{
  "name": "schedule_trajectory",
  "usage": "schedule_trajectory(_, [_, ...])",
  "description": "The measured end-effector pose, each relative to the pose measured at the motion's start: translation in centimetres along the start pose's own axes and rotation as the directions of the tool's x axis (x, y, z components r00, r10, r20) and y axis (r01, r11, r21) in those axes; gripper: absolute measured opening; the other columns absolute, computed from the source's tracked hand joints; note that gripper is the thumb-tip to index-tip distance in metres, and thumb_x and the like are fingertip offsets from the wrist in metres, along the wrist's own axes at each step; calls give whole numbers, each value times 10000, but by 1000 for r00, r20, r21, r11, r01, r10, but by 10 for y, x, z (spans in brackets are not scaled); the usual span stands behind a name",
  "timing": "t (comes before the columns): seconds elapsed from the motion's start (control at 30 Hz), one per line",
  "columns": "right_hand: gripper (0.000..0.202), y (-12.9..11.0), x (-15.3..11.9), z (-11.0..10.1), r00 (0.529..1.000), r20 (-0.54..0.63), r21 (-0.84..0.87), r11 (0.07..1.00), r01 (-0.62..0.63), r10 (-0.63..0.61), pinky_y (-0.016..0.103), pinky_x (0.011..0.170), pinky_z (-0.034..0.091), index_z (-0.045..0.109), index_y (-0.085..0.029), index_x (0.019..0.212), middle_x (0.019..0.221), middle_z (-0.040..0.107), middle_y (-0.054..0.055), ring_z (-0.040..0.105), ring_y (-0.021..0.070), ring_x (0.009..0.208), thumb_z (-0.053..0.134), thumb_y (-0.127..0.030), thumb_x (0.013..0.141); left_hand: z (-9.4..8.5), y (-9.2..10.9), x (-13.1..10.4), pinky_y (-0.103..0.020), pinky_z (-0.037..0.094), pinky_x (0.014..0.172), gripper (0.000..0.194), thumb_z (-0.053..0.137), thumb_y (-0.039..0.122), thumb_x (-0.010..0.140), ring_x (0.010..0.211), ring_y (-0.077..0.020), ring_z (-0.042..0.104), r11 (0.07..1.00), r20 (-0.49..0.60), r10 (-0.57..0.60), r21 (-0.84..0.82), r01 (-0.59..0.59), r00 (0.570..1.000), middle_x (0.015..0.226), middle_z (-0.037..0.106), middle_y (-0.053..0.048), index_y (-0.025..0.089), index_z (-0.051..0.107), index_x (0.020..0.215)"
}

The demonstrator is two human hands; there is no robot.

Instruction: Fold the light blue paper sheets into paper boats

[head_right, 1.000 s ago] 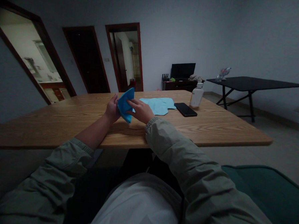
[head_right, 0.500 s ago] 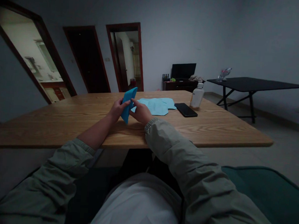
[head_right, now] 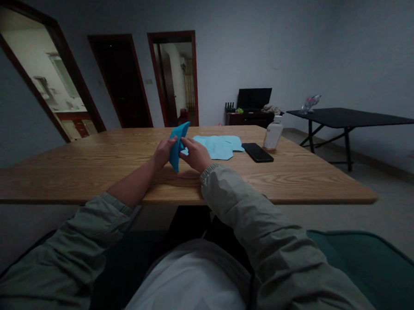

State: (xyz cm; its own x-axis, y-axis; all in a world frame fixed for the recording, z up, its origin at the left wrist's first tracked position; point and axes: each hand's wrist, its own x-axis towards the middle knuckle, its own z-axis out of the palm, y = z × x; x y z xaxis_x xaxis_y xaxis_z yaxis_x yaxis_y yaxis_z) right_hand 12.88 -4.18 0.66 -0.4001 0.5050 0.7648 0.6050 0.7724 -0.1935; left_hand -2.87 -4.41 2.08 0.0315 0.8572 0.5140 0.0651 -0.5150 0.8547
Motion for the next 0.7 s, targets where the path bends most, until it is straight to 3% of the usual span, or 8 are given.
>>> schedule_trajectory(0.23, [409, 3, 0, 0, 999, -3, -39, 998, 46, -46, 263, 708, 422, 583, -208, 1244, 974, 602, 52, 544, 150, 768, 648, -261, 843, -1, -1, 2, -245, 311, 462, 390, 589, 511, 790, 486, -99, 391, 1000, -10, -10, -13, 10, 1000, 529, 434, 26, 165, 534, 620])
schedule_trajectory(0.37, [405, 3, 0, 0, 999, -10, -45, 998, 49, -50, 272, 731, 429, 585, -221, 1276, 986, 608, 55, 551, 147, 771, 614, -289, 877, 0, -1, 4, -224, 363, 512, 278, 623, 442, 782, 547, -99, 435, 994, -101, 22, -107, -33, 995, 615, 460, 31, 181, 537, 740])
schedule_trajectory(0.53, [375, 0, 0, -2, 999, -7, -35, 999, 32, -32, 273, 728, 435, 604, -218, 1257, 989, 618, 59, 560, 139, 748, 593, -312, 894, 2, -2, 5, -215, 397, 542, 235, 604, 395, 799, 574, -100, 466, 984, -104, -24, -179, 5, 994, 654, 456, 41, 200, 474, 813])
schedule_trajectory(0.7, [333, -1, 0, -3, 1000, -20, -12, 1000, 17, -17, 268, 721, 438, 627, -200, 1199, 992, 621, 62, 564, 135, 734, 603, -310, 885, 3, 0, 3, -254, 444, 620, 352, 615, 380, 794, 669, -135, 553, 976, -100, -53, -217, 31, 993, 790, 558, 14, 230, 459, 1071])
